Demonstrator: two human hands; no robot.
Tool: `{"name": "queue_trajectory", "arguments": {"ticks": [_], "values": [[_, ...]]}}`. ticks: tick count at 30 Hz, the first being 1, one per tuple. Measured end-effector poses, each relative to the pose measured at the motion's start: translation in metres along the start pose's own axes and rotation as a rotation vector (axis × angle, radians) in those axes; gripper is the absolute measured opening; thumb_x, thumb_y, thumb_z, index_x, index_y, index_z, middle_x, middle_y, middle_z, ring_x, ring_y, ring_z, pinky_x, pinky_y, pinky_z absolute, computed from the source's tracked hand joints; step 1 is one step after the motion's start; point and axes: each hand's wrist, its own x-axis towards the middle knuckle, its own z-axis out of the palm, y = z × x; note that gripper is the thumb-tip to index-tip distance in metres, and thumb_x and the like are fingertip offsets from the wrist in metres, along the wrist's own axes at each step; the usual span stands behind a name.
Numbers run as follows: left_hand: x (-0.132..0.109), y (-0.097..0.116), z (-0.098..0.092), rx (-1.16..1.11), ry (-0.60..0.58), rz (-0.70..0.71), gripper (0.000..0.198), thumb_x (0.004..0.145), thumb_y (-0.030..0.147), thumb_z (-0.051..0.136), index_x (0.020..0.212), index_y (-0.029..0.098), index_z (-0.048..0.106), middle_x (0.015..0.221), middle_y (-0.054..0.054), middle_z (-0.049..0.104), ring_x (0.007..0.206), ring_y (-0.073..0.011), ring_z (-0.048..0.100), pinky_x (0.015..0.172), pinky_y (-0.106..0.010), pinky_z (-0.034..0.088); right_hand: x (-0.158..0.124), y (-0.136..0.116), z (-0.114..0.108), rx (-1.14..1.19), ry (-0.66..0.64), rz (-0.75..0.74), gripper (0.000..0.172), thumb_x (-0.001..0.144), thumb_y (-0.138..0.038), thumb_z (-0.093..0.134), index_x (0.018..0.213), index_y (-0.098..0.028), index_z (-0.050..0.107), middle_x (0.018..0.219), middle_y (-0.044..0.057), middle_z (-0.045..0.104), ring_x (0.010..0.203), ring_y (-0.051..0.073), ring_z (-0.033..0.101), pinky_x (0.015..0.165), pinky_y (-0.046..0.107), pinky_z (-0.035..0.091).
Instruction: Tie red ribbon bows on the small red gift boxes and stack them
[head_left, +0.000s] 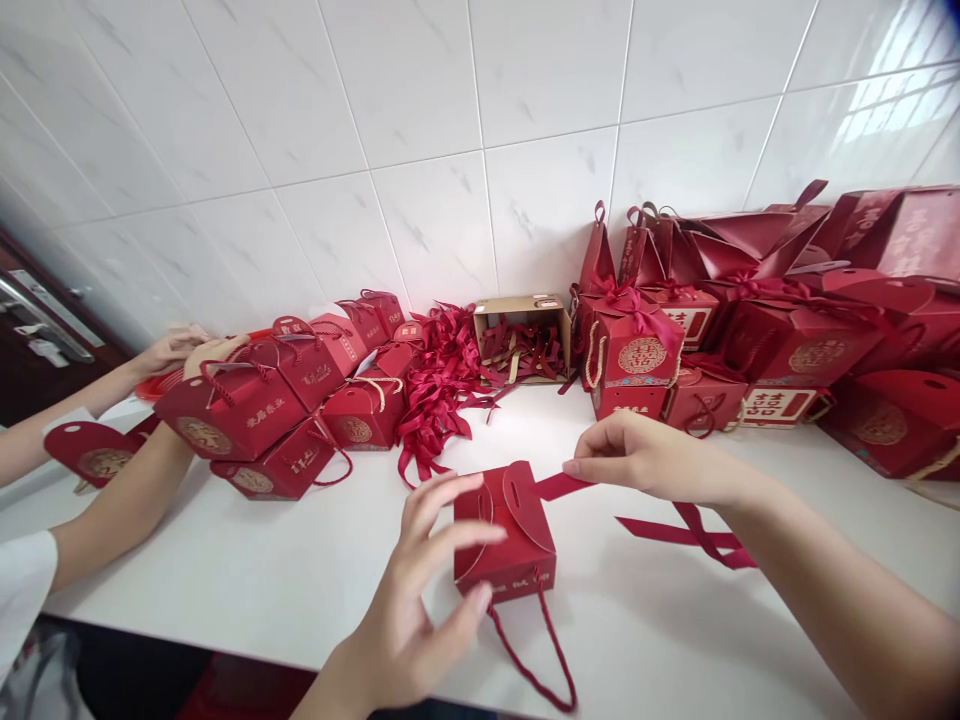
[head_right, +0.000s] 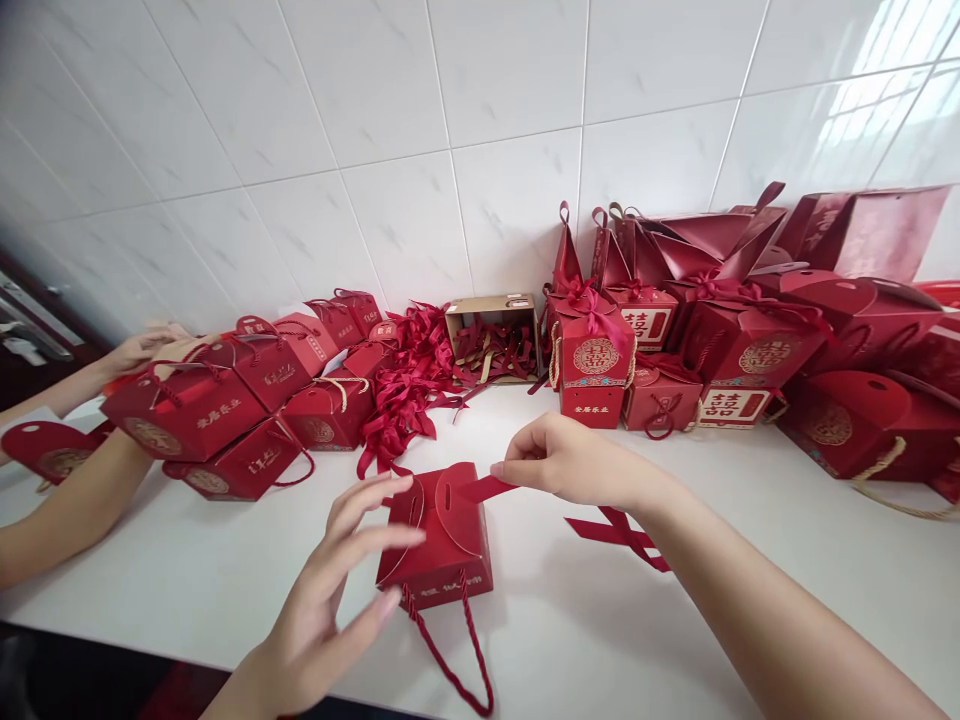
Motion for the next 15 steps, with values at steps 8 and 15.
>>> {"name": "queue_trajectory", "arguments": {"ticks": [8, 15], "values": [[0.035, -0.001, 0.013, -0.032, -0.034, -0.226, 0.029, 0.084, 0.025, 0.053, 0.112, 0.024, 0.058, 0.140, -0.010, 0.043, 0.133, -0.0292, 0.036, 0.110, -0.048, 0.029, 0.005, -0.006, 0.012, 0.037, 0.017, 0.036, 0.040, 0.079, -0.046, 0.056, 0.053, -0.019, 0.042, 0.052, -0.005, 0.029, 0.048, 0.008, 0.023, 0.047, 0.027, 0.018], [0.047, 0.001, 0.019, -0.129, -0.031, -0.268, 0.019, 0.088, 0.028, 0.048, 0.096, 0.023, 0.064, 0.131, -0.009, 0.051, 0.126, -0.0269, 0.045, 0.107, -0.044, 0.033, 0.006, -0.008, 0.016, 0.070, 0.015, 0.032, 0.044, 0.081, -0.047, 0.055, 0.052, -0.018, 0.038, 0.052, -0.006, 0.026, 0.048, 0.007, 0.020, 0.045, 0.026, 0.017]]}}
